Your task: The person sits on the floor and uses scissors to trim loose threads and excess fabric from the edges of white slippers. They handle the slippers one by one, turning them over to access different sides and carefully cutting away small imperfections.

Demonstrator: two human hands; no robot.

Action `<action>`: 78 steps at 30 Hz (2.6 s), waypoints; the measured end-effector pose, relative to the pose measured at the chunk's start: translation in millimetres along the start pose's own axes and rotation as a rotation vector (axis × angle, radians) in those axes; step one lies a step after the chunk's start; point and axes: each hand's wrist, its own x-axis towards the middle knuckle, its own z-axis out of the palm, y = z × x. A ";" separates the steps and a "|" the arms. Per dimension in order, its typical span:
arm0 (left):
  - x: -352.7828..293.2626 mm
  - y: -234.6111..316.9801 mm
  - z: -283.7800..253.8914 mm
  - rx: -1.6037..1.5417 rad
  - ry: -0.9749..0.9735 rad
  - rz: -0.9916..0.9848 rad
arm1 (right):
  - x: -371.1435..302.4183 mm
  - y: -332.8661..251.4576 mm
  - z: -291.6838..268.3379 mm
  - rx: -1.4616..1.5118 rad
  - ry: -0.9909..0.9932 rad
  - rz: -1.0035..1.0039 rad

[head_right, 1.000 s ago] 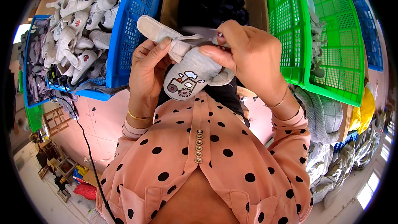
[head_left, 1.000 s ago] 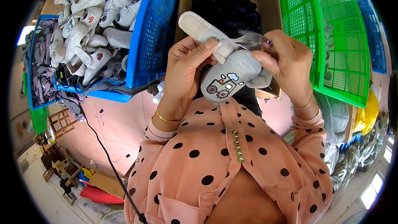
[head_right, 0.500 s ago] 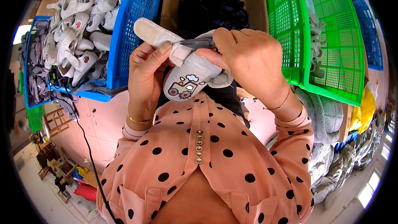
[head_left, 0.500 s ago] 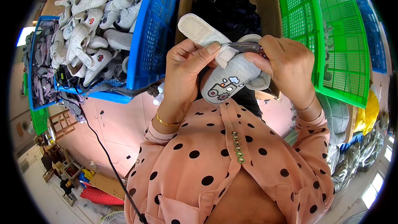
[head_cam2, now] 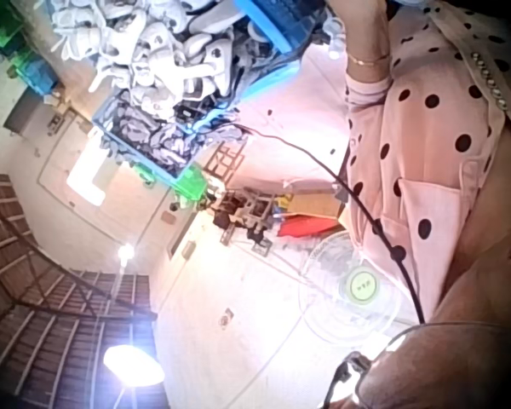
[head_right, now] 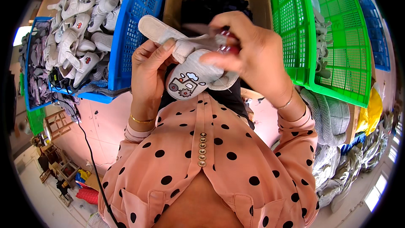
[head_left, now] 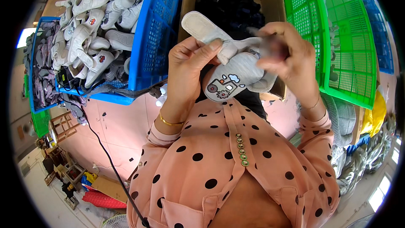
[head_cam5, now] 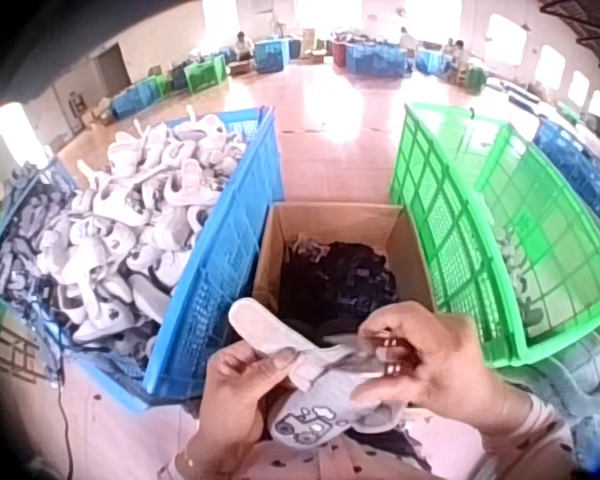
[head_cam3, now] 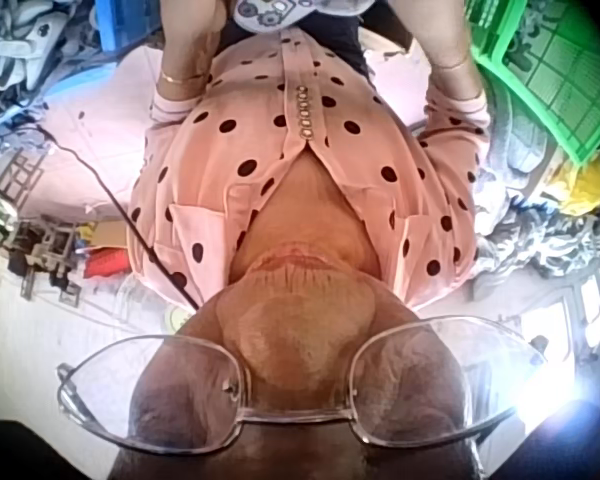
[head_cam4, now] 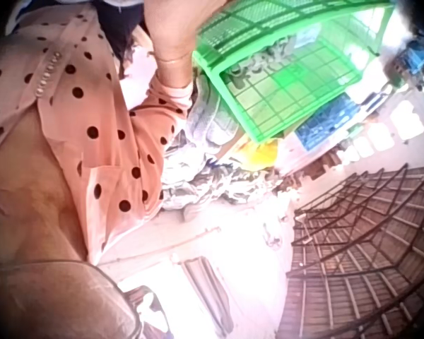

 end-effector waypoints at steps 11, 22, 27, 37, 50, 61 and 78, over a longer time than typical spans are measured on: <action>-4.0 4.2 5.6 0.075 0.012 0.066 | 15.6 23.8 8.7 -0.197 0.210 0.094; 8.3 3.0 -9.5 -0.014 0.091 0.163 | -19.3 15.6 6.3 0.616 -0.038 0.499; 12.9 -6.9 -12.2 -0.067 0.113 0.202 | -12.1 21.5 34.4 0.534 0.033 0.501; -3.6 -2.8 -6.9 0.962 0.207 1.095 | -11.8 18.2 37.2 0.397 0.055 0.568; 10.9 11.0 0.2 1.225 0.254 1.020 | -26.7 22.2 47.5 0.539 0.114 0.627; 24.3 -16.7 9.7 1.102 -0.076 0.719 | -28.4 0.8 67.9 0.178 0.102 0.461; 23.2 -9.1 -5.1 1.072 -0.256 0.743 | -36.3 14.7 57.8 0.741 -0.016 0.873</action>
